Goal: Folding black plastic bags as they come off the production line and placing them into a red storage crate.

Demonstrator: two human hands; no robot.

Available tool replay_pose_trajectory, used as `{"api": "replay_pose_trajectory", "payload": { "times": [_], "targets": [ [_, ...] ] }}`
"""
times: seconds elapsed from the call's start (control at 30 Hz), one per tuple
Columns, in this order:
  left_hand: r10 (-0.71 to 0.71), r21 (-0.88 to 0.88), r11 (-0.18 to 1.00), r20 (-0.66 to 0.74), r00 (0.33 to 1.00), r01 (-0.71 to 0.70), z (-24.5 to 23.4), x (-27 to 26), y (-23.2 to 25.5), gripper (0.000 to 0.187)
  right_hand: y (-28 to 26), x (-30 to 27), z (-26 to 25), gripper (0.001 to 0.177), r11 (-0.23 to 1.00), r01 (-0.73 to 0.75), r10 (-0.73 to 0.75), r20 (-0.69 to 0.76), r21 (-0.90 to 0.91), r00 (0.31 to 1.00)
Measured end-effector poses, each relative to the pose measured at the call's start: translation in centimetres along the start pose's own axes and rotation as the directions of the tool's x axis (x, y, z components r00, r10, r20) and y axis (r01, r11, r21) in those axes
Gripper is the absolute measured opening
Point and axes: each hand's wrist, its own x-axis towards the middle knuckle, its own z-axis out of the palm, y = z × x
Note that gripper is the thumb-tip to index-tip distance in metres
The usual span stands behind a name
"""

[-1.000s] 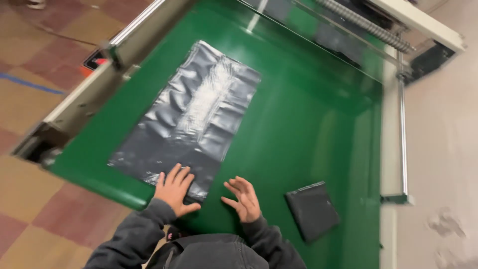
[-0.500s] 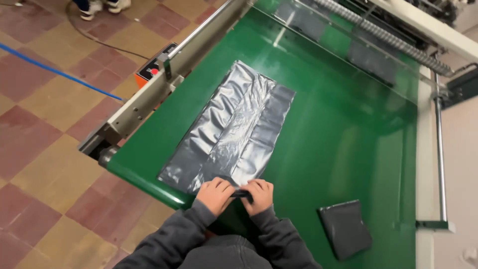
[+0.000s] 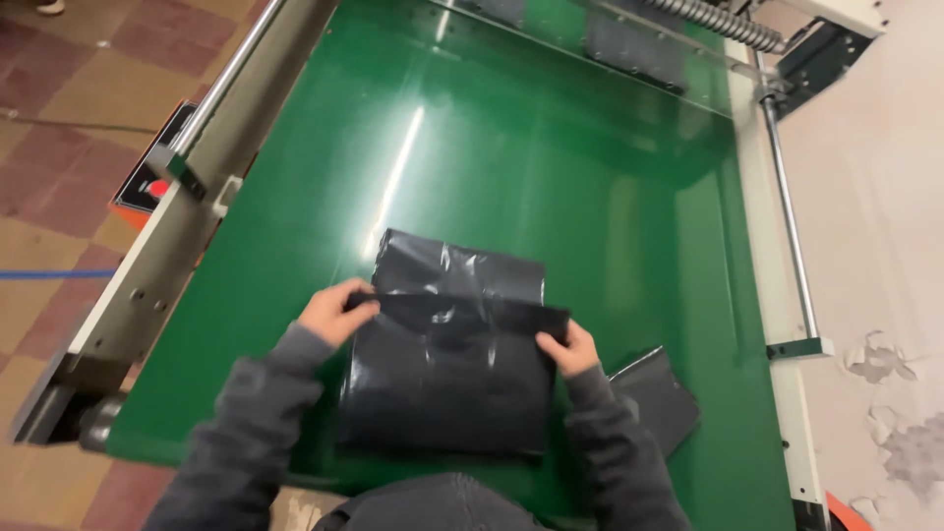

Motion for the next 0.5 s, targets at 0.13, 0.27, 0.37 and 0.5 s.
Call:
{"api": "replay_pose_trajectory", "payload": {
  "times": [0.13, 0.27, 0.37, 0.5],
  "targets": [
    [0.174, 0.182, 0.973, -0.172, 0.97, -0.142, 3.6, 10.4, -4.8, 0.037, 3.9, 8.2, 0.1, 0.039, 0.999, 0.024, -0.022, -0.094, 0.021, 0.995],
    [0.04, 0.483, 0.874, -0.157, 0.987, 0.041, 5.8, 14.1, -6.6, 0.041, 3.5, 11.1, 0.5, 0.037, 0.942, 0.034, -0.106, -0.2, -0.334, 0.974],
    [0.042, 0.569, 0.819, -0.177, 0.983, 0.067, 6.4, 14.2, -6.0, 0.043, -0.4, 12.7, 1.8, 0.05, 0.725, 0.114, -0.307, -0.17, -0.679, 0.936],
    [0.282, 0.827, 0.559, -0.261, 0.923, 0.063, 6.1, 9.4, 4.6, 0.059, -3.1, 15.0, 3.1, 0.054, 0.592, 0.095, -0.15, 0.007, -0.8, 0.989]
  ]
}}
